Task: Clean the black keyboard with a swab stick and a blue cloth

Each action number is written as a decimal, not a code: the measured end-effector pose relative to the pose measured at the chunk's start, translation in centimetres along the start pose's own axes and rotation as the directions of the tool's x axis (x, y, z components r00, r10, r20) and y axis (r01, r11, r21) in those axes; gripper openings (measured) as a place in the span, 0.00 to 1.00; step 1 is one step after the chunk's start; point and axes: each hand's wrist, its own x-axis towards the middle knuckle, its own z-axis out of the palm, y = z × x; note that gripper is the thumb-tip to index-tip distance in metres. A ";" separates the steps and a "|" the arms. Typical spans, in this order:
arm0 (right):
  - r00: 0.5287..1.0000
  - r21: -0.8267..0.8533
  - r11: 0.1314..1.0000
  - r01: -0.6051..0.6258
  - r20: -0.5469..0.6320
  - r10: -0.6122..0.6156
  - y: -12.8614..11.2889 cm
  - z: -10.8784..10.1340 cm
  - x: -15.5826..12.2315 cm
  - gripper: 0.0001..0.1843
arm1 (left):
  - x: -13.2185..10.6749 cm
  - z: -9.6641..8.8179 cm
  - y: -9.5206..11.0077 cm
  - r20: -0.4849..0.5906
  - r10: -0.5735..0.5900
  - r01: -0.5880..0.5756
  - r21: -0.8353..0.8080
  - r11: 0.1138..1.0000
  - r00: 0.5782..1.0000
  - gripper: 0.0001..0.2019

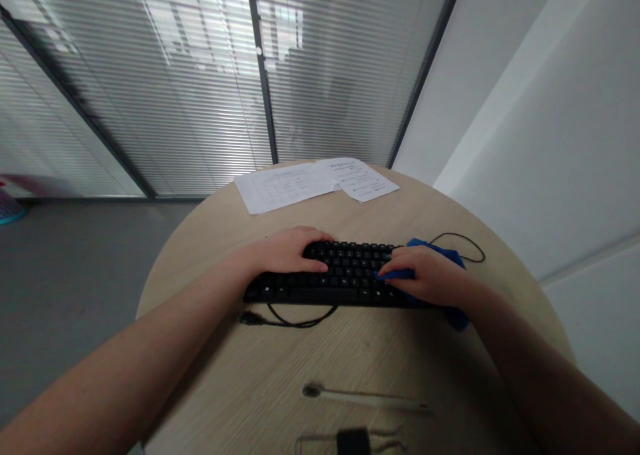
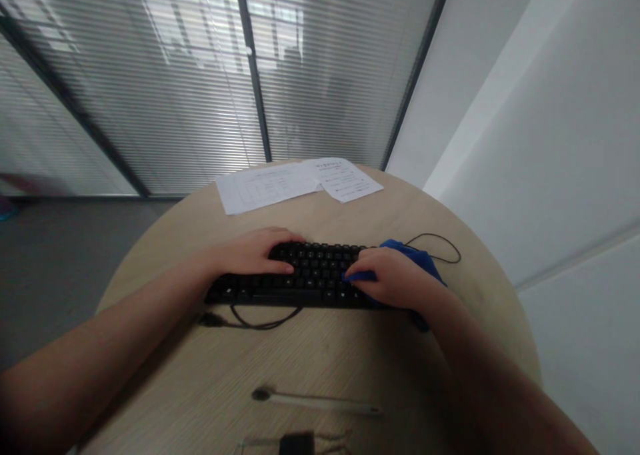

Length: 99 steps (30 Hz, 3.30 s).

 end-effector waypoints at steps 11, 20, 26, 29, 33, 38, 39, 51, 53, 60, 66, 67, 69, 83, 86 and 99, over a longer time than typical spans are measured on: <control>1.000 -0.064 0.998 -0.027 0.005 0.028 0.0 0.1 0.0 0.12 | -0.1 0.1 -0.2 -0.009 -0.009 0.009 -0.003 1.000 1.000 0.30; 0.999 -0.098 0.995 -0.033 -0.015 0.031 -0.3 0.3 0.2 0.13 | 0.0 0.1 -0.4 0.001 0.001 -0.001 0.004 1.000 1.000 0.30; 0.988 -0.127 0.990 -0.062 -0.145 0.043 0.4 -2.1 -1.4 0.12 | 0.1 0.1 -0.4 0.008 -0.008 0.008 0.024 1.000 1.000 0.30; 0.991 -0.148 0.986 -0.072 -0.125 0.054 0.4 -2.8 -1.8 0.13 | 0.1 0.0 -0.3 0.005 -0.005 0.005 0.019 1.000 1.000 0.29; 0.994 -0.200 0.974 -0.104 0.004 0.107 -0.6 -2.0 -1.1 0.14 | 0.0 -0.2 0.0 0.008 -0.019 0.019 0.018 1.000 1.000 0.30; 0.970 -0.255 0.948 -0.192 0.094 0.222 -1.1 -1.4 -1.1 0.15 | 0.0 -0.1 -0.1 0.003 -0.023 0.023 0.023 0.999 1.000 0.30; 0.963 -0.262 0.938 -0.225 0.088 0.255 -1.0 -1.5 -1.3 0.15 | 0.0 -0.1 -0.1 0.002 -0.022 0.022 0.021 1.000 1.000 0.30; 0.975 -0.198 0.963 -0.181 0.091 0.201 -1.8 -0.7 -0.6 0.16 | 0.1 -0.1 -0.1 0.011 -0.025 0.024 0.033 0.999 1.000 0.30; 0.967 -0.189 0.960 -0.205 0.110 0.229 -1.7 -1.0 -0.7 0.16 | 0.1 -0.1 -0.1 0.007 -0.023 0.023 0.033 0.999 1.000 0.30; 0.912 -0.224 0.918 -0.328 0.179 0.369 -1.1 -2.8 -1.9 0.14 | 0.0 -0.1 -0.1 0.002 -0.029 0.029 0.024 0.999 1.000 0.30; 0.902 -0.280 0.890 -0.359 0.140 0.408 -1.5 -2.6 -1.7 0.13 | 0.1 0.0 -0.3 0.000 -0.015 0.015 0.017 1.000 1.000 0.30; 0.905 -0.262 0.896 -0.358 0.139 0.403 -1.3 -2.6 -1.7 0.13 | 0.1 0.0 -0.3 0.000 -0.017 0.017 0.014 1.000 1.000 0.30; 0.918 -0.220 0.910 -0.352 0.106 0.381 -0.6 -2.7 -1.8 0.13 | 0.0 0.0 -0.2 0.002 -0.021 0.021 0.006 1.000 1.000 0.30; 0.930 -0.155 0.918 -0.366 -0.098 0.354 0.1 -2.9 -1.3 0.12 | 0.1 0.0 -0.4 -0.013 -0.001 0.001 -0.010 1.000 1.000 0.30; 0.920 -0.189 0.901 -0.392 -0.066 0.386 -0.2 -3.3 -1.6 0.13 | 0.1 -0.1 -0.2 -0.020 -0.002 0.002 -0.009 1.000 1.000 0.30; 0.925 -0.073 0.922 -0.380 -0.007 0.381 0.3 -4.3 -3.5 0.12 | 0.3 -0.2 -0.4 -0.021 0.002 -0.002 -0.016 1.000 1.000 0.30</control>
